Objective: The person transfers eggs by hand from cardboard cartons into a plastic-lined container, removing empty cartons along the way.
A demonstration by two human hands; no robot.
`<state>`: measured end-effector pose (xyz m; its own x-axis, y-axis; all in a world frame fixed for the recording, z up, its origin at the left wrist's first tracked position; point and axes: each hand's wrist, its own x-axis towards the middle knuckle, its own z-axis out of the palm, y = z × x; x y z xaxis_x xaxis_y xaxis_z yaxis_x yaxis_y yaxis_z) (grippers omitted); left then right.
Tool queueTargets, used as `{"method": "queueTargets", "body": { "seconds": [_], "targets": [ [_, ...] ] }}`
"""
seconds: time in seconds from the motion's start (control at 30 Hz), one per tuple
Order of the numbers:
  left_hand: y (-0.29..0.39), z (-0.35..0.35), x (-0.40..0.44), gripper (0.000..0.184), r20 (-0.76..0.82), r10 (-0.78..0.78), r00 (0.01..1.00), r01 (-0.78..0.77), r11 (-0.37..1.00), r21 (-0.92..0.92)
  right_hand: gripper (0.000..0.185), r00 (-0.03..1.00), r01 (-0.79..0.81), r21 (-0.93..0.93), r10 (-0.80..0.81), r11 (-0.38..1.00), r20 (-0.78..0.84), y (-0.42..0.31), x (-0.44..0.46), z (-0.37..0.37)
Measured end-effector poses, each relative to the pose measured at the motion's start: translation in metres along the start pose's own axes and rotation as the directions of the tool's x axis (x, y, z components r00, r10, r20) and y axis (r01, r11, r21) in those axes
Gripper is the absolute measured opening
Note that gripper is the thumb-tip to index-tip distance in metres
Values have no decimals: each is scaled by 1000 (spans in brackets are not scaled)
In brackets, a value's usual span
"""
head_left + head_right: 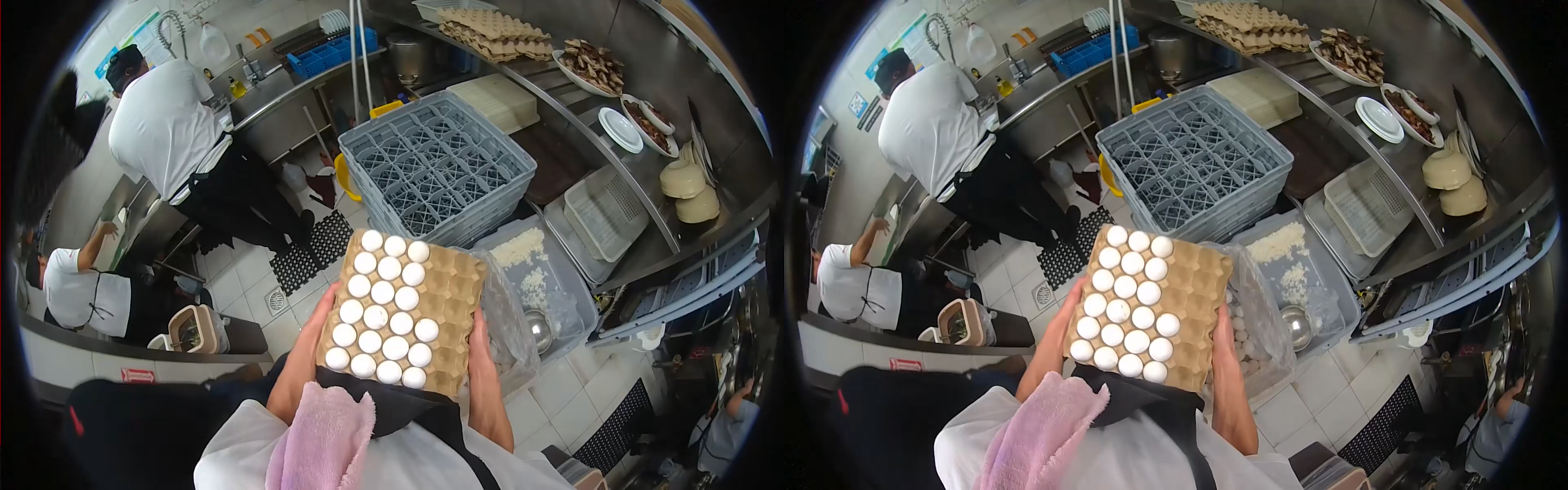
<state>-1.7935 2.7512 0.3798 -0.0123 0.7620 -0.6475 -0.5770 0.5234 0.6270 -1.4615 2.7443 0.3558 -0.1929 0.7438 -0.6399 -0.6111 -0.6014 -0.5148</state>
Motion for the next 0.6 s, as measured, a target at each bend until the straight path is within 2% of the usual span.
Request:
{"method": "queueTargets", "body": {
  "seconds": [0.13,0.27,0.3,0.33,0.37,0.4,0.43,0.5,0.53,0.6],
  "targets": [
    [31,23,6,55,65,39,997,-41,999,35,70,998,56,112,-56,992,-4,-21,-17,13],
    [61,40,37,53,170,70,983,-79,996,49,67,984,180,78,-180,981,4,-45,19,33],
    [17,10,15,53,236,146,961,-161,986,45,65,956,279,47,-282,959,81,6,5,3],
    [4,-10,23,34,299,213,930,-231,973,26,65,937,332,17,-332,943,106,21,17,-2],
    [8,-1,23,35,316,245,916,-252,968,-20,64,952,289,27,-290,957,95,22,34,9],
    [33,-7,54,41,335,209,919,-217,976,-14,62,971,231,49,-233,972,60,15,47,33],
    [74,-3,96,48,357,172,918,-183,983,-2,62,969,245,61,-247,967,22,-4,66,63],
    [152,12,196,48,408,100,907,-135,989,58,57,939,342,80,-340,936,-40,-46,121,115],
    [5,-45,174,48,466,249,849,-271,962,-21,57,910,402,16,-401,916,107,29,114,-7],
    [7,-56,227,52,543,226,809,-286,958,28,58,932,291,127,-311,948,184,34,149,-10]
  ]
}}
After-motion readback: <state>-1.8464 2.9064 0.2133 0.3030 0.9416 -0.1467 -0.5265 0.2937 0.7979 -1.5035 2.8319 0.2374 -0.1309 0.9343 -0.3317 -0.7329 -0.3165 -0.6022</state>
